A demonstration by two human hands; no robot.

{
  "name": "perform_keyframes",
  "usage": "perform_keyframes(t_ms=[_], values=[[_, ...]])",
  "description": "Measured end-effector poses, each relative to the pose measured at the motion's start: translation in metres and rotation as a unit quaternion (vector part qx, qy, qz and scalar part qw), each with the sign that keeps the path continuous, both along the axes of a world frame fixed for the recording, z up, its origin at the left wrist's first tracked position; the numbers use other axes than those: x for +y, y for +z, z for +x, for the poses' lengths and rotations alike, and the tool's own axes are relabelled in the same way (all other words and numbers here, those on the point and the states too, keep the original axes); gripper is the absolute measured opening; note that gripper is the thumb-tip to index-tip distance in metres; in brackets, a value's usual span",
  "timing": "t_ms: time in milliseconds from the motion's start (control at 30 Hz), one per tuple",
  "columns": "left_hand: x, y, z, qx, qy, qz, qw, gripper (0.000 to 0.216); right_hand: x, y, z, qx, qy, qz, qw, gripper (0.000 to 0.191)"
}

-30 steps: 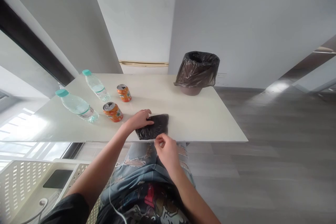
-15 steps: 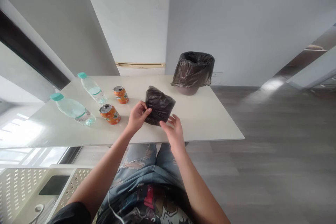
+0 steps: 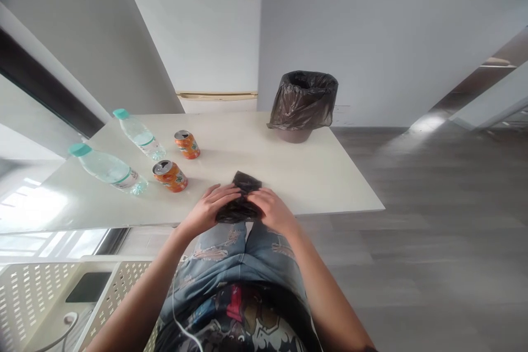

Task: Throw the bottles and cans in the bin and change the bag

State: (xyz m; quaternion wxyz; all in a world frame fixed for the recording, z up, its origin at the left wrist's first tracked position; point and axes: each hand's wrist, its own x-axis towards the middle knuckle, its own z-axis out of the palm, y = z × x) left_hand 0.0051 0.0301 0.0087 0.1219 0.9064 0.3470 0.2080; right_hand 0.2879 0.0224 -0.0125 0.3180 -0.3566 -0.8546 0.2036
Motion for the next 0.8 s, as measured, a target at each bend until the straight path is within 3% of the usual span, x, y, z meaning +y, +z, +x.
perform_keyframes(t_ms=[100, 200, 233, 333, 400, 533, 700, 800], values=[[0.005, -0.004, 0.004, -0.05, 0.009, -0.055, 0.997, 0.038, 0.001, 0.006, -0.002, 0.005, -0.025, -0.066, 0.998, 0.048], [0.013, -0.001, 0.016, -0.128, 0.074, -0.117, 0.982, 0.022, 0.003, 0.016, -0.005, 0.019, -0.038, -0.084, 0.996, 0.025], [0.017, 0.002, 0.021, -0.153, 0.094, -0.136, 0.974, 0.026, 0.004, 0.018, -0.007, 0.019, -0.056, -0.081, 0.995, 0.023], [0.031, 0.007, 0.036, -0.193, 0.156, -0.174, 0.953, 0.038, 0.01, 0.018, -0.013, 0.027, -0.158, -0.079, 0.984, 0.048], [0.042, 0.006, 0.045, -0.18, 0.221, -0.181, 0.941, 0.046, 0.016, 0.014, -0.018, 0.062, -0.216, -0.103, 0.969, 0.05], [0.06, 0.002, 0.057, -0.188, 0.271, -0.151, 0.932, 0.039, 0.028, 0.007, -0.028, 0.109, -0.275, -0.139, 0.945, 0.034], [0.059, 0.001, 0.063, -0.22, 0.284, -0.13, 0.924, 0.028, 0.038, 0.008, -0.037, 0.059, -0.333, -0.119, 0.934, 0.023], [0.049, 0.003, 0.062, -0.154, 0.292, -0.031, 0.944, 0.032, 0.042, 0.012, -0.041, 0.006, -0.327, -0.102, 0.94, 0.018]])
